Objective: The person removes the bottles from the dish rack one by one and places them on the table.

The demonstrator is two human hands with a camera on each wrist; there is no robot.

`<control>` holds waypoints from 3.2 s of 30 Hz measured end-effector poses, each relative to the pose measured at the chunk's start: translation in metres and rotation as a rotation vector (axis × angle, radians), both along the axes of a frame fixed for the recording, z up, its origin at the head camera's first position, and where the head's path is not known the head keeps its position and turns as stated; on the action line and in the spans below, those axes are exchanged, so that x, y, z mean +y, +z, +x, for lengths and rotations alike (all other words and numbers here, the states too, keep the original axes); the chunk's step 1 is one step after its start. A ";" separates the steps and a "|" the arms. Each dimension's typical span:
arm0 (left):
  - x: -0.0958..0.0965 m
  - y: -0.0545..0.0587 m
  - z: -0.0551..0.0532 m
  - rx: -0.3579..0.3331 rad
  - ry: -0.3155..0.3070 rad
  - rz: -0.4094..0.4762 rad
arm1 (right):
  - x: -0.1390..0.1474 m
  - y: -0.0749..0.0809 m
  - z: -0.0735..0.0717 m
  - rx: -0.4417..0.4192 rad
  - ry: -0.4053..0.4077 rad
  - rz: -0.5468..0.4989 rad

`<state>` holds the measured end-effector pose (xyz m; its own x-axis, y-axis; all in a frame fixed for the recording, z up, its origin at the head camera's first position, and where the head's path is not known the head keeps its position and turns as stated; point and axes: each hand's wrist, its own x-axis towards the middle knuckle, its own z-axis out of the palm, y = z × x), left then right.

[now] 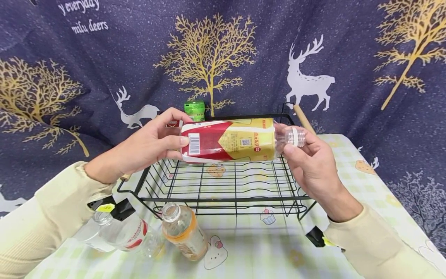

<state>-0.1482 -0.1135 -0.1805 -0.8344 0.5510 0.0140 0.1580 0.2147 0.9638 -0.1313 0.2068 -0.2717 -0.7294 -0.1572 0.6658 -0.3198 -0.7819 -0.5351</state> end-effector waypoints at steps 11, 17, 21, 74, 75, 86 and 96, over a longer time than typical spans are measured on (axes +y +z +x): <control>-0.001 0.000 -0.002 0.038 -0.002 -0.037 | 0.001 0.002 0.000 -0.022 -0.034 -0.080; -0.003 0.001 -0.002 0.082 -0.016 -0.108 | 0.002 0.006 -0.002 -0.007 -0.061 -0.058; -0.005 0.001 -0.001 0.121 -0.011 -0.128 | 0.004 0.007 -0.001 -0.011 -0.058 -0.053; -0.046 0.003 -0.004 0.265 0.098 -0.314 | 0.029 -0.005 0.024 0.110 -0.031 0.213; -0.046 0.004 -0.003 0.270 0.101 -0.319 | 0.029 -0.006 0.024 0.113 -0.025 0.216; -0.057 0.020 0.006 0.277 0.118 -0.398 | 0.032 -0.012 0.026 0.152 -0.013 0.314; -0.072 0.015 0.001 0.259 0.137 -0.469 | 0.033 -0.017 0.027 0.157 -0.017 0.357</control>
